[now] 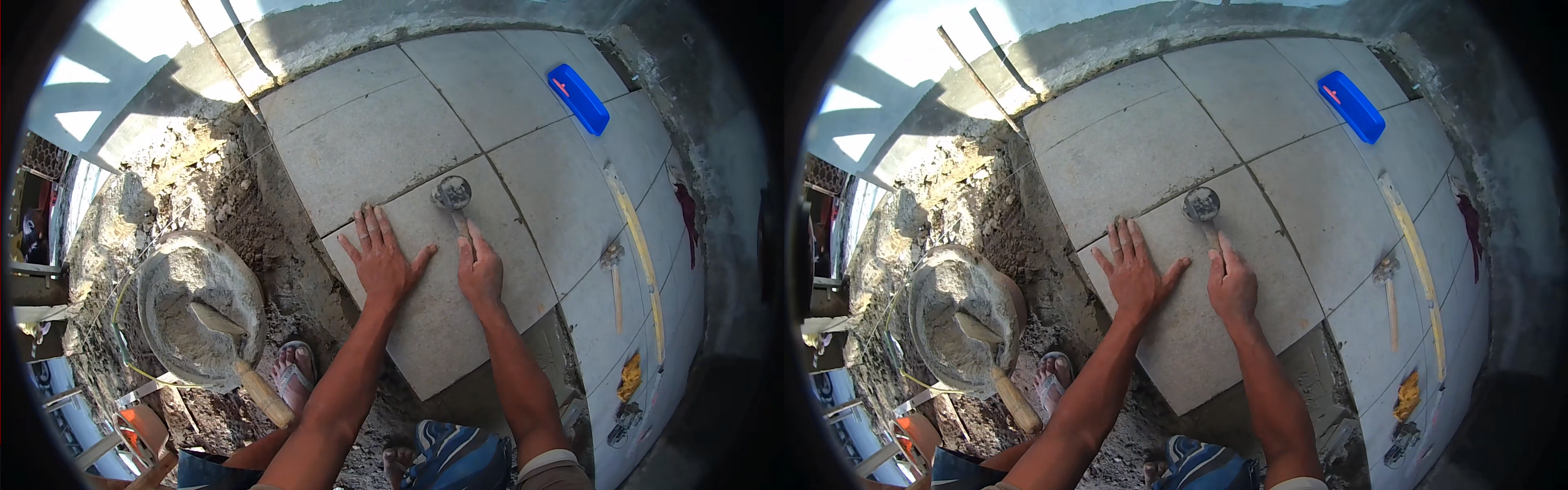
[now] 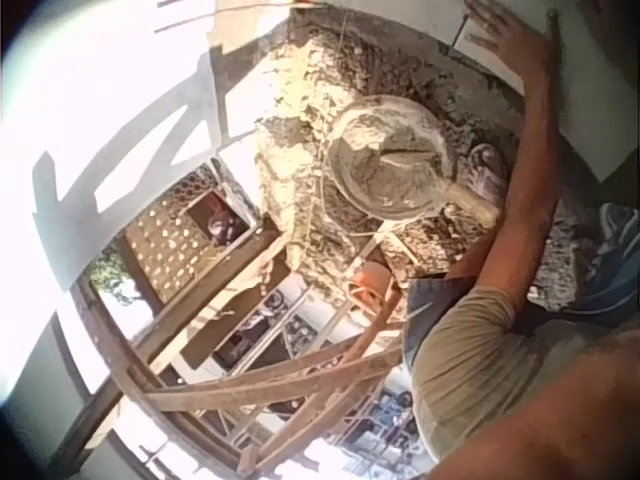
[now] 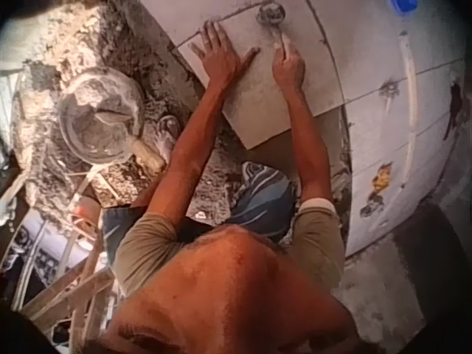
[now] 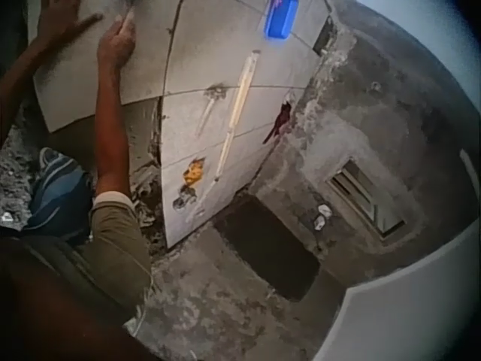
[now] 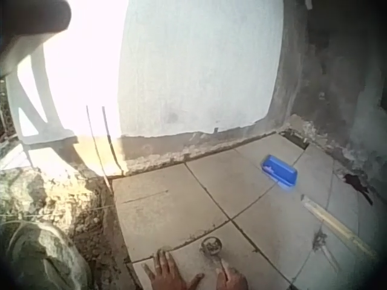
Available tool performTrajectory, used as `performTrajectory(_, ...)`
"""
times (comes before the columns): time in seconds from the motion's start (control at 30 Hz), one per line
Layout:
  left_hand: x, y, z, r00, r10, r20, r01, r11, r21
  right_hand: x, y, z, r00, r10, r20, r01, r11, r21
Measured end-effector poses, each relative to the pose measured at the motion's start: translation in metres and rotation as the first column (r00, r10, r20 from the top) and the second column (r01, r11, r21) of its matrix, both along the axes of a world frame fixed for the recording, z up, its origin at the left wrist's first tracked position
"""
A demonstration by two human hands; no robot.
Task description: Manually position and level floor tiles on a prepared dirt and mortar surface using a rubber mallet and trowel.
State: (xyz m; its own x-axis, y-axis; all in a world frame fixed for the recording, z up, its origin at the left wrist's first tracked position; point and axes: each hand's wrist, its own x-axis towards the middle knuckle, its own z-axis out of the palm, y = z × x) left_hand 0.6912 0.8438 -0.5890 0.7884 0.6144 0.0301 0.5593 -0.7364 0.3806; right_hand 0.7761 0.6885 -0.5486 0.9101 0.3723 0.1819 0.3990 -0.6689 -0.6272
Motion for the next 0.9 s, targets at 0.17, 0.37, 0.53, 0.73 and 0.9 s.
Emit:
performTrajectory(0.17, 0.0, 0.0, 0.003, 1.0, -0.007, 0.024, 0.006, 0.999, 0.039, -0.004, -0.003, -0.002, 0.998, 0.056, 0.025, -0.055, 0.998, -0.037)
performTrajectory(0.37, 0.0, 0.0, 0.005, 1.0, -0.006, 0.004, 0.006, 1.0, 0.019, -0.005, -0.004, 0.004, 0.998, 0.053, -0.033, -0.056, 0.993, -0.102)
performTrajectory(0.53, 0.0, 0.0, 0.007, 1.0, -0.003, 0.01, 0.003, 1.0, 0.002, -0.01, -0.009, 0.011, 0.998, 0.048, -0.026, -0.049, 0.999, -0.024)
performTrajectory(0.73, 0.001, 0.001, 0.008, 1.0, -0.002, 0.024, 0.003, 1.0, -0.018, -0.009, -0.004, 0.011, 0.996, 0.062, -0.058, -0.066, 0.996, -0.062)
performTrajectory(0.9, -0.001, 0.001, 0.009, 1.0, -0.027, -0.006, 0.027, 0.999, -0.026, -0.01, 0.003, 0.007, 0.997, -0.006, -0.073, 0.005, 1.0, -0.01)
